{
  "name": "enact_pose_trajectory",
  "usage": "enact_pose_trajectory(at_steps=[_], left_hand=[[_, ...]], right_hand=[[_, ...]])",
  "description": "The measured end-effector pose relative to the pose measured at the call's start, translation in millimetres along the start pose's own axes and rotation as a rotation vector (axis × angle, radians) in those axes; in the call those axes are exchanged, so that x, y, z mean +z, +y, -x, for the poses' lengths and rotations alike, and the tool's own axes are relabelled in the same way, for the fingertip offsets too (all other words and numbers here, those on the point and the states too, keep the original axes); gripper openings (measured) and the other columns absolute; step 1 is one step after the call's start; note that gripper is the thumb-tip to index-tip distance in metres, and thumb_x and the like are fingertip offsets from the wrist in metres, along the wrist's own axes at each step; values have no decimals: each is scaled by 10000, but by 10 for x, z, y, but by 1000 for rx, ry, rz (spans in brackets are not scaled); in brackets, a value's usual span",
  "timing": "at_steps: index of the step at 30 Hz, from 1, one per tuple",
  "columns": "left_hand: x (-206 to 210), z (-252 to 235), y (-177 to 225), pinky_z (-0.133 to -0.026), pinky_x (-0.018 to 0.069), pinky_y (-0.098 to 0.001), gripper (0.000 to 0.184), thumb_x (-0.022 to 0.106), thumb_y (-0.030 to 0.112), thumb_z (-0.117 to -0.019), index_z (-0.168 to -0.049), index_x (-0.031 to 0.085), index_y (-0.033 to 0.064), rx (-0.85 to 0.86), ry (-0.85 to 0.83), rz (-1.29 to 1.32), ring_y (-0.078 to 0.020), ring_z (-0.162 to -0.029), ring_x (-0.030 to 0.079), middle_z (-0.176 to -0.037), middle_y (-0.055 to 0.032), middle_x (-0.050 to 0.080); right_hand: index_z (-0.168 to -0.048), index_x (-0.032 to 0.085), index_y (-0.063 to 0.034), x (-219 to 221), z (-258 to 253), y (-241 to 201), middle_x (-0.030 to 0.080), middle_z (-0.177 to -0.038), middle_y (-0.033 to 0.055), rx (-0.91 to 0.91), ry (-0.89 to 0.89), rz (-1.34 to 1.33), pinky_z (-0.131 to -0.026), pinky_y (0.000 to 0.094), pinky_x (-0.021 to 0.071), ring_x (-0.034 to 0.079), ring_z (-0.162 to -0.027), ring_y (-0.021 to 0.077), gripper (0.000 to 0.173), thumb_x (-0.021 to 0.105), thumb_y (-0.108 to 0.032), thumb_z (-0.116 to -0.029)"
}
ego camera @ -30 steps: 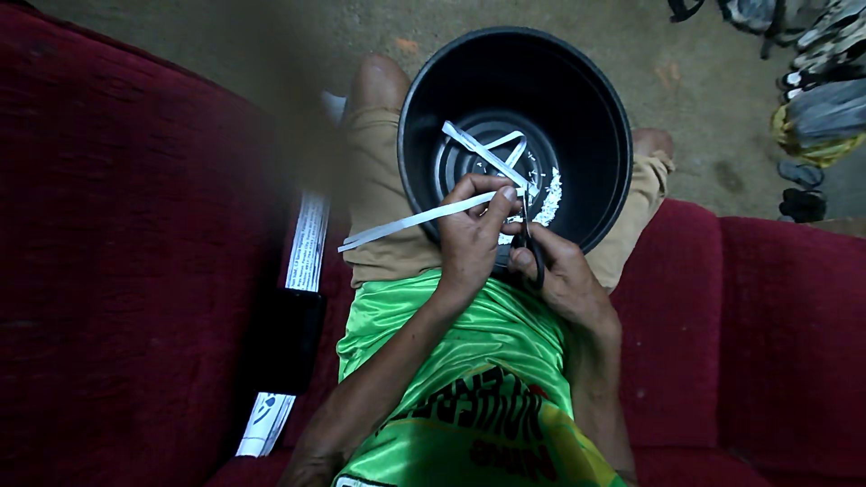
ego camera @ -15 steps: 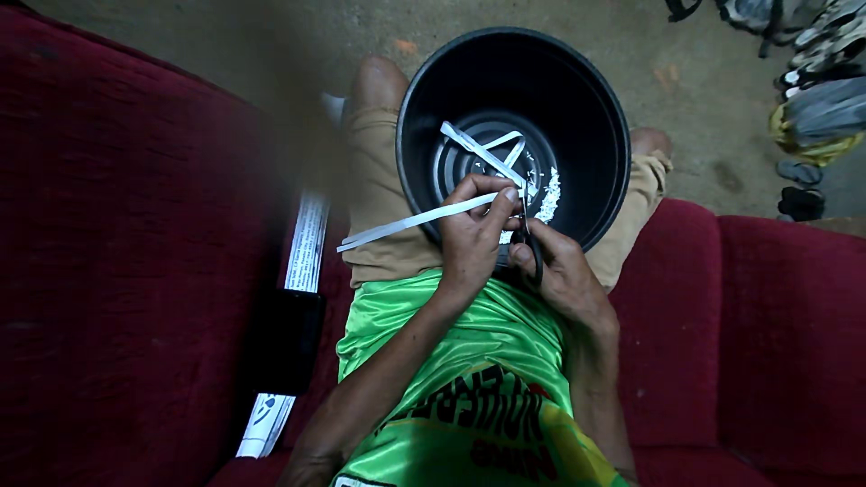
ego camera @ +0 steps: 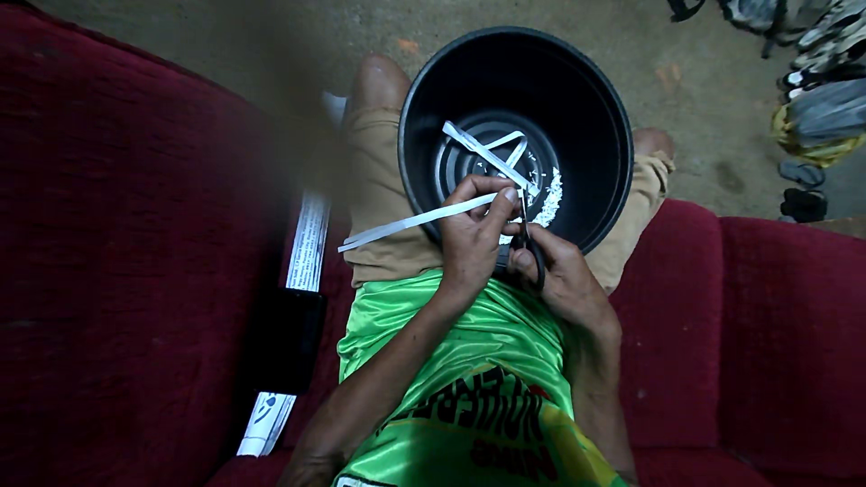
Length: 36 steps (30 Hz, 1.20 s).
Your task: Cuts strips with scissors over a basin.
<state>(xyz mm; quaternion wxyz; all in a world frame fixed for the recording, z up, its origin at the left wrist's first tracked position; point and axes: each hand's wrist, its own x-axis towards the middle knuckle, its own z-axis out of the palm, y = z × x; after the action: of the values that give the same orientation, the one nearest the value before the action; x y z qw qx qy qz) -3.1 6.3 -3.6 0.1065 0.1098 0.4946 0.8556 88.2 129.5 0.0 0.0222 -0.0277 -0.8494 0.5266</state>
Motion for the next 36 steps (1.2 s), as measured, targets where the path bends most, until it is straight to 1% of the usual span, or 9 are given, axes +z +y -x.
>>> enact_pose_trajectory(at_steps=[4,9,14,18,21,23,25,29,36], left_hand=[[-7,79,58,-682,610,-260,83,592,41,-1025,-1102,614,20,-39,-42,-48,-129,-733,686,-908,-83,676],[-6,97,57,-683,600,-253,81,593,31,-1022,-1099,616,19,-35,-51,-44,-124,-722,670,-898,-79,667],[-1,17,-22,-667,609,-284,68,599,-41,-985,-1051,618,-42,3,-27,4,-146,-704,671,-882,-106,676],[-8,4,-33,-690,617,-302,66,597,-34,-989,-1051,617,-47,5,-23,5,-162,-730,686,-871,-111,680],[-13,5,-24,-724,629,-324,67,599,-18,-995,-1057,618,-34,-23,-9,7,-172,-756,706,-857,-104,693],[-16,2,-16,-702,629,-320,71,592,-14,-1002,-1064,615,-36,-46,-7,32,-176,-751,707,-864,-114,691],[-13,14,-15,-673,622,-306,72,586,-11,-1005,-1068,613,-36,-60,-13,53,-176,-728,701,-865,-126,690],[-13,90,52,-683,594,-252,81,596,59,-1026,-1097,625,34,-90,-54,-23,-125,-727,673,-892,-79,672],[-14,66,10,-694,597,-260,73,601,28,-1014,-1081,624,13,-70,-51,0,-127,-736,672,-891,-84,671]], right_hand=[[-1233,639,-122,-3,-22,-10,559,-704,-50,-23,2,44,-476,225,443,494,-535,48,480,537,-537,-1015],[-1189,645,-124,-3,-32,-13,565,-705,-48,-29,19,51,-473,222,443,495,-532,48,417,553,-494,-1022],[-1200,647,-103,-1,-42,-3,558,-703,-30,-49,28,46,-464,233,447,493,-524,60,357,575,-410,-1033],[-1228,663,-104,15,-30,13,567,-712,-17,-42,49,10,-469,243,450,497,-531,75,291,605,-309,-1030],[-1268,646,-115,-6,-3,11,571,-718,-20,-31,18,28,-477,253,470,512,-541,78,371,568,-395,-1037],[-1293,638,-126,-14,3,15,571,-720,-42,-24,-10,56,-494,246,467,511,-554,62,487,549,-516,-1017],[-1274,641,-125,-12,0,7,560,-713,-51,-20,-10,62,-491,238,455,502,-555,53,516,554,-554,-1001],[-1211,650,-128,-10,-18,-12,552,-697,-58,-22,6,76,-486,226,447,500,-544,43,461,548,-530,-1012],[-1171,651,-116,-10,-39,3,554,-699,-47,-42,8,62,-477,227,445,496,-536,51,374,565,-450,-1028]])
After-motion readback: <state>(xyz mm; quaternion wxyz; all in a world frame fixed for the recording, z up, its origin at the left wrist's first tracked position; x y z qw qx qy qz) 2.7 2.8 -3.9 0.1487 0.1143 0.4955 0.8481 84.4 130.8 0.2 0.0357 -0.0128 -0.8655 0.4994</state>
